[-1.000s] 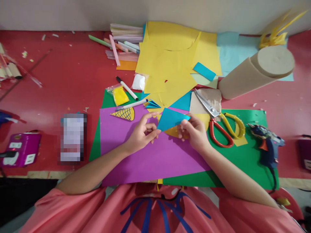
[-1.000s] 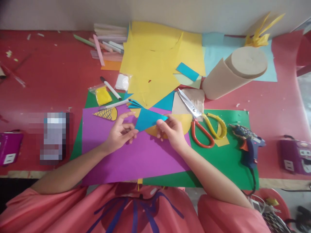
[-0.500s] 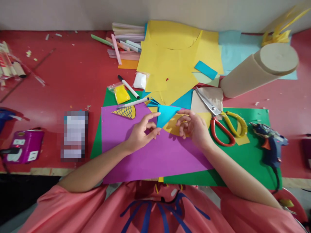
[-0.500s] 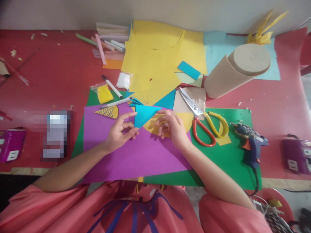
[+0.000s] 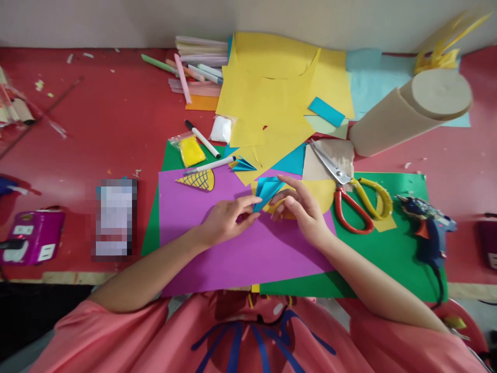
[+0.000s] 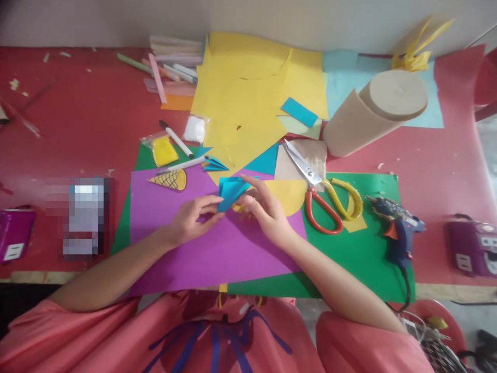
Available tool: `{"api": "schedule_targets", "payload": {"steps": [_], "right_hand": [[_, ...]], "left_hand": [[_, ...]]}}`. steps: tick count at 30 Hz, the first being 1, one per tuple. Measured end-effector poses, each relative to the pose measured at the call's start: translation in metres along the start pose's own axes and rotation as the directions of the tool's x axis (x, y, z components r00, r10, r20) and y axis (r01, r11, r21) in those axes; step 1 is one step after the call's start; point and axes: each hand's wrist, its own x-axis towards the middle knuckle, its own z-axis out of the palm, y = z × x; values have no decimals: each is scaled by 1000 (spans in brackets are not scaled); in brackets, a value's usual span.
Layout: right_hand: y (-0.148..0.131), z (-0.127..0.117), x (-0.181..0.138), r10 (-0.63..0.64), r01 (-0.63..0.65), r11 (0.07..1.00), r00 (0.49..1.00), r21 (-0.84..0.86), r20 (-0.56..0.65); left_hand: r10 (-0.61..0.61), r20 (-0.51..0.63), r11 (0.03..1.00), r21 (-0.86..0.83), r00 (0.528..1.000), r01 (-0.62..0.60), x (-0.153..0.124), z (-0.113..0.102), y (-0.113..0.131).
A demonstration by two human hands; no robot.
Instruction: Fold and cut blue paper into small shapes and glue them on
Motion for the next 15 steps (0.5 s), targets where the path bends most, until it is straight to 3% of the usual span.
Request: {"api": "schedule_targets", "payload": {"steps": [4, 9, 15], "right_hand": [[-2, -1, 0, -31, 31, 1000, 999, 0, -38], [-6, -5, -1, -43, 27, 980, 996, -200, -75], [-5, -10, 1, -55, 37, 949, 997, -312, -50]], "left_hand": [[-97, 40, 988, -113, 994, 101, -4, 0, -3], [-134, 145, 977, -146, 980, 155, 1, -10, 1], [-352, 24, 913, -211, 936, 349, 6, -13, 3]]}}
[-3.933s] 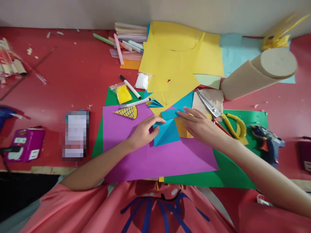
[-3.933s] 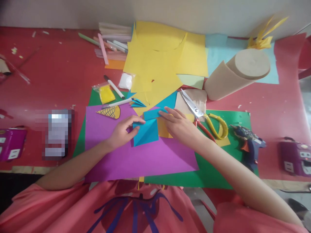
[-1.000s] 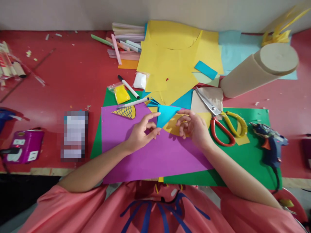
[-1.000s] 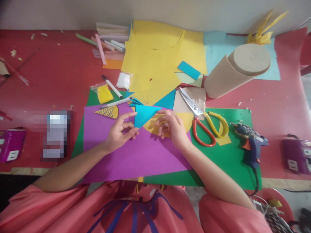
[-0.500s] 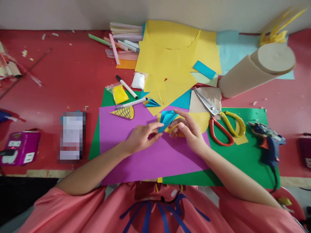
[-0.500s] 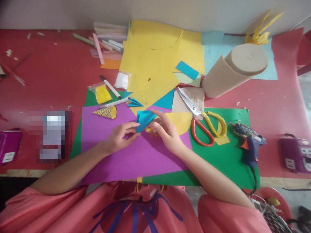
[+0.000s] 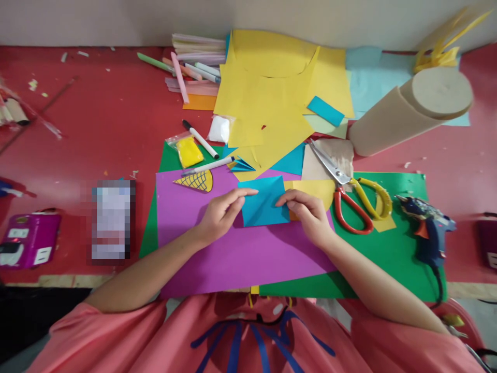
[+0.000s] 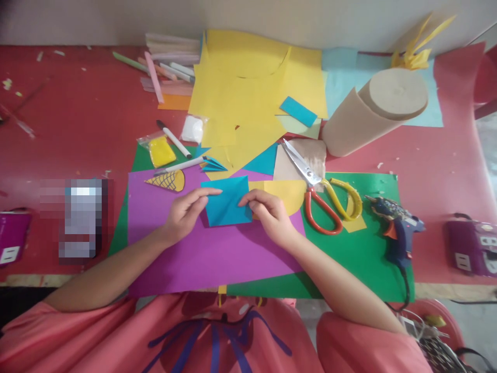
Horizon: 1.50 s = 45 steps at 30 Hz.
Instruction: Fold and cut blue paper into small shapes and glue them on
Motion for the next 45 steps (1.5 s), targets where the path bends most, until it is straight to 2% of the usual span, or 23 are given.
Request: {"api": "schedule_targets", "payload": {"steps": [3, 5, 7, 9, 12, 16, 19, 23, 28, 33, 36, 38, 41, 45], "right_hand": [[4, -1, 3, -119, 120, 988, 993, -94, 15], [6, -1, 4, -199, 208, 962, 978, -177, 67], [7, -1, 5, -220, 243, 938, 968, -245, 119], [7, 0, 5, -204, 232, 933, 971, -274, 126], [6, 1, 5, -214, 225, 942, 974, -248, 74], [5, 1, 5, -203, 200, 965, 979, -170, -4], [7, 1, 5, -159, 157, 985, 987, -66, -28], [9, -1, 7, -129, 130, 991, 991, 21, -40], [8, -3, 9, -140, 139, 990, 990, -20, -34], [3, -2, 8, -209, 216, 970, 975, -107, 75], [1, 0, 7, -210, 219, 969, 974, -118, 83], [0, 3, 5, -190, 197, 974, 979, -109, 68], [1, 9, 2, -119, 122, 990, 992, -70, 46], [3, 16, -3, 25, -25, 1000, 999, 7, 44]], "left_hand": [[-32, -54, 999, -16, 998, 31, -1, 2, -2], [-9, -57, 1000, 14, 998, 10, -2, 3, -4], [24, -53, 998, 64, 998, -21, -3, 5, -5], [59, -49, 992, 116, 997, -53, -3, 7, -5], [128, -57, 977, 179, 990, -115, -2, 6, -5], [245, -101, 951, 219, 964, -218, -1, 2, -3], [277, -121, 947, 201, 953, -250, 0, 1, -4], [227, -163, 966, 165, 960, -200, 1, 0, -8], [173, -174, 978, 144, 969, -149, 1, -1, -11], [226, -122, 969, 132, 967, -210, 2, 0, -5], [237, -98, 969, 96, 967, -228, 3, 1, -3], [218, -99, 975, 69, 971, -212, 2, 2, -3], [122, -131, 992, -3, 984, -124, 1, 4, -3], [-27, -187, 979, -205, 982, -12, 2, 9, -1]]}}
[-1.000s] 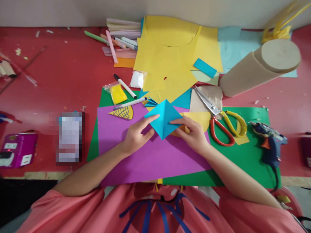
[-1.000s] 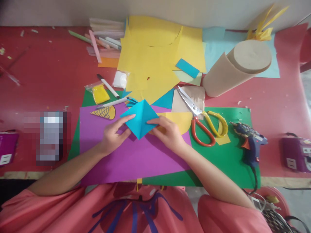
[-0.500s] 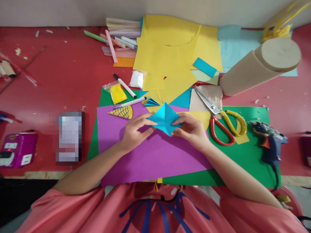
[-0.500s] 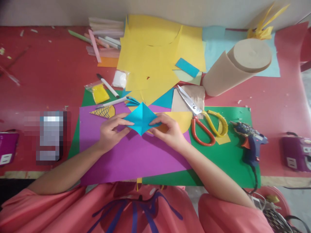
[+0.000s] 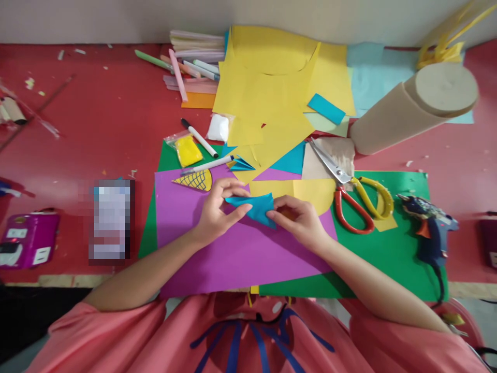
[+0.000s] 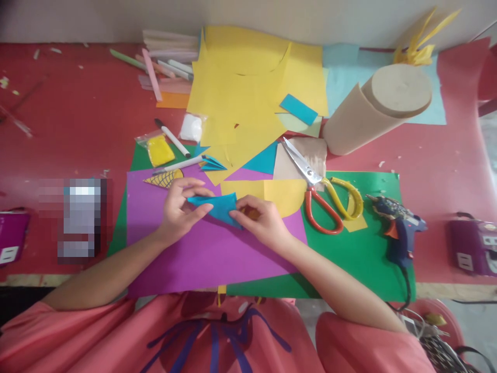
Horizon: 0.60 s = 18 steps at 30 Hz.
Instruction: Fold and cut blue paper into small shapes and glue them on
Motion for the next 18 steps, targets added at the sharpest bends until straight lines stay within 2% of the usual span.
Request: {"api": "schedule_targets", "payload": {"steps": [3, 6, 9, 13, 18], "right_hand": [[0, 4, -2, 72, -70, 993, 997, 97, -14], [0, 6, -3, 82, -72, 983, 995, 169, -54], [1, 8, -4, 79, -64, 978, 995, 197, -67], [2, 9, -5, 71, -67, 977, 997, 200, -9], [2, 8, -2, 131, -118, 930, 991, 349, -15]], "left_hand": [[-82, 37, 988, -126, 996, 86, 1, 3, 0], [-133, 99, 971, -184, 986, 150, 0, 6, -1], [-168, 112, 964, -191, 979, 187, -4, 10, -3], [-213, 103, 961, -157, 972, 228, -6, 13, -5], [-207, 120, 958, -175, 971, 226, -3, 12, -7]]}}
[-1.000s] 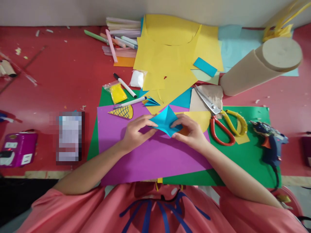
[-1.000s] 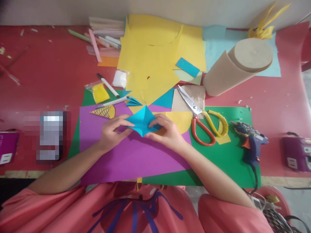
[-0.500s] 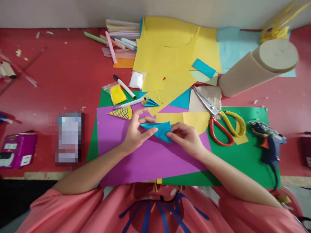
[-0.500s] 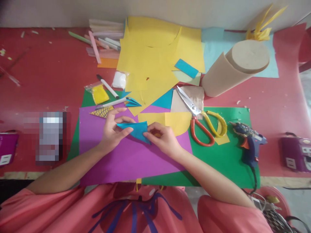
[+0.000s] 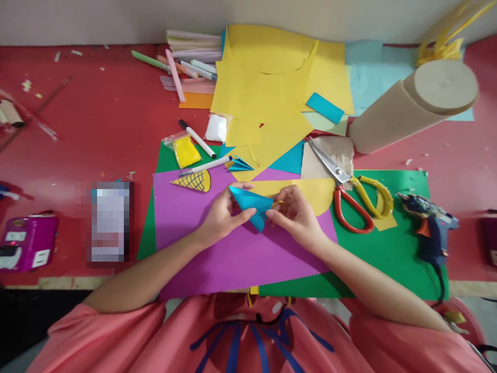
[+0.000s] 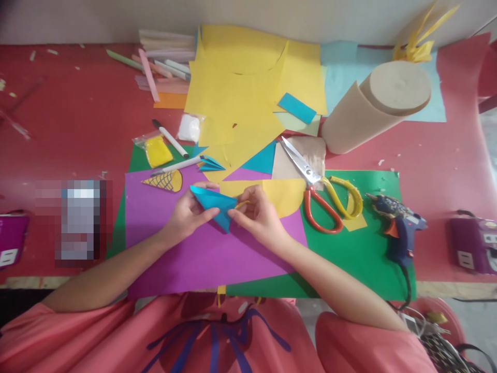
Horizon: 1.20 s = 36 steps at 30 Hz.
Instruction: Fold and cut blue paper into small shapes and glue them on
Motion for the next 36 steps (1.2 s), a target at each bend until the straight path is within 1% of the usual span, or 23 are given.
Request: {"api": "schedule_targets", "payload": {"steps": [2, 6, 10, 36], "right_hand": [[0, -1, 2, 37, -37, 999, 999, 16, 17], [-1, -1, 3, 97, -93, 994, 993, -64, 63], [-2, -1, 3, 124, -117, 988, 990, -99, 71], [-4, -3, 2, 116, -104, 987, 989, -122, 90]], "left_hand": [[-13, 13, 1000, 0, 1000, 13, 0, -1, 0], [-36, 49, 999, 12, 998, 35, -1, -1, 0], [-19, 59, 1000, 13, 998, 18, -3, -1, -2], [-27, 73, 1000, 1, 997, 27, -1, -1, -1]]}}
